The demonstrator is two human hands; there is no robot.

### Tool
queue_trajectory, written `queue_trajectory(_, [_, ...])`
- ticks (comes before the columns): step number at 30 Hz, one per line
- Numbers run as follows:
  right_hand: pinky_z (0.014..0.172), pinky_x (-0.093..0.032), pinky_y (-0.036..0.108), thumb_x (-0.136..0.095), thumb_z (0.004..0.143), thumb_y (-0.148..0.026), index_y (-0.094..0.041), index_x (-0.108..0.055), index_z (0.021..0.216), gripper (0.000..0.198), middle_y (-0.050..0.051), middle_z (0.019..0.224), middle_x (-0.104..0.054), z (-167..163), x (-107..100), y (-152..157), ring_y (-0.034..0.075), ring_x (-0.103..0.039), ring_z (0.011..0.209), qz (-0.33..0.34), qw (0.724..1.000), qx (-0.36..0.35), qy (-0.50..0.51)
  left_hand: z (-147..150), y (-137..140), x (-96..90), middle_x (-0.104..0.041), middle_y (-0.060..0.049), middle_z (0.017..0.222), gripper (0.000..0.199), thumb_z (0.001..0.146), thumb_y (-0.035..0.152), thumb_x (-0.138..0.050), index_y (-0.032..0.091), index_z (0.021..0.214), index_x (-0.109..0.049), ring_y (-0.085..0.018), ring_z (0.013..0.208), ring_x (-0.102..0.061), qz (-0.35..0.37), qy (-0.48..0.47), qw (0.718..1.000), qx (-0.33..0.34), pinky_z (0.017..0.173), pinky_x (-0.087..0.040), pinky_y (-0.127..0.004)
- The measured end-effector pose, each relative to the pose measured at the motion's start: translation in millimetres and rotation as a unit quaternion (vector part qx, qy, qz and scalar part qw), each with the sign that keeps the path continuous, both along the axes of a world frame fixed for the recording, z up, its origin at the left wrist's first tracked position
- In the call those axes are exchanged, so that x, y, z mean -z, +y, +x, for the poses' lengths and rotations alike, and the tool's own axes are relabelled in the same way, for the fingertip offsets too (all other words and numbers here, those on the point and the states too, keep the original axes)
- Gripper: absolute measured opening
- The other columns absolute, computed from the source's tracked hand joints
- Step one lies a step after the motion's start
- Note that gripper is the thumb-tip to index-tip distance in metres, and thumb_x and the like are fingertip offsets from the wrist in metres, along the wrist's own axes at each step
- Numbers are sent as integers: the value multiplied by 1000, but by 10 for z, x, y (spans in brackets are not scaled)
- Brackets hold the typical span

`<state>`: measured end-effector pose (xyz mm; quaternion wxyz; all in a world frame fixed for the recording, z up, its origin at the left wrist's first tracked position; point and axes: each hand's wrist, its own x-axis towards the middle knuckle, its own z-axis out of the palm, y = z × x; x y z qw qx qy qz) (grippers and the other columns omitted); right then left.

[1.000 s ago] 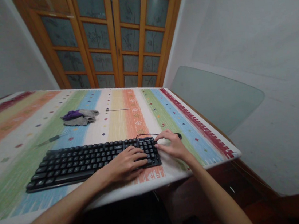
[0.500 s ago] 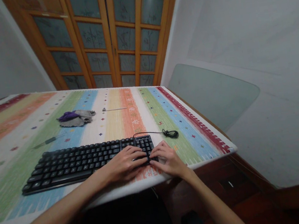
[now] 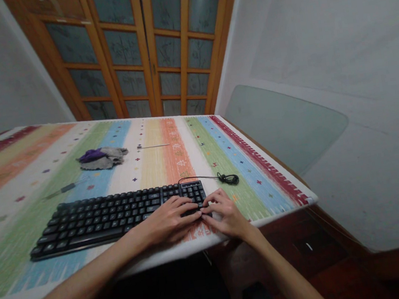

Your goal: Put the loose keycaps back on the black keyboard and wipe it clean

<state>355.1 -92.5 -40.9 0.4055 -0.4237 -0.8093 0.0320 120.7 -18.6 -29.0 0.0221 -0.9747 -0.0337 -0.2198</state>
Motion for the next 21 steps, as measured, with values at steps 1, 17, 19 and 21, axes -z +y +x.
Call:
queue_trajectory(1, [81, -51, 42, -68, 90, -21, -25, -74, 91, 7, 6, 93, -70, 1, 0, -4, 23, -61, 89, 0, 1000, 0, 0, 2, -1, -2, -67, -12, 123, 34, 97, 22, -57, 16, 131, -58, -28, 118, -56, 2, 0, 1000, 1, 97, -46, -42])
queue_trajectory(17, [87, -49, 43, -64, 91, -22, -24, -70, 81, 12, 7, 99, -64, 5, 73, 1, 23, -57, 94, -42, 999, 16, 25, 67, -13, 98, -67, -11, 120, 26, 98, 23, -59, 14, 122, -63, -26, 118, -54, 26, -13, 1000, -1, 95, -45, -40])
queue_trajectory(19, [86, -50, 43, -65, 91, -23, -24, -72, 81, 11, 7, 97, -64, 12, 78, 6, 23, -58, 93, -42, 999, 15, 26, 68, -15, 82, -67, -11, 120, 25, 98, 24, -58, 14, 121, -64, -26, 116, -55, 29, -9, 1000, 0, 93, -45, -40])
queue_trajectory(21, [84, -51, 41, -66, 90, -23, -24, -74, 83, 10, 7, 95, -65, 15, 84, 10, 23, -59, 92, -36, 999, 16, 31, 66, -15, 64, -68, -12, 120, 26, 99, 25, -56, 14, 121, -65, -26, 115, -55, 32, -4, 999, -1, 93, -45, -40])
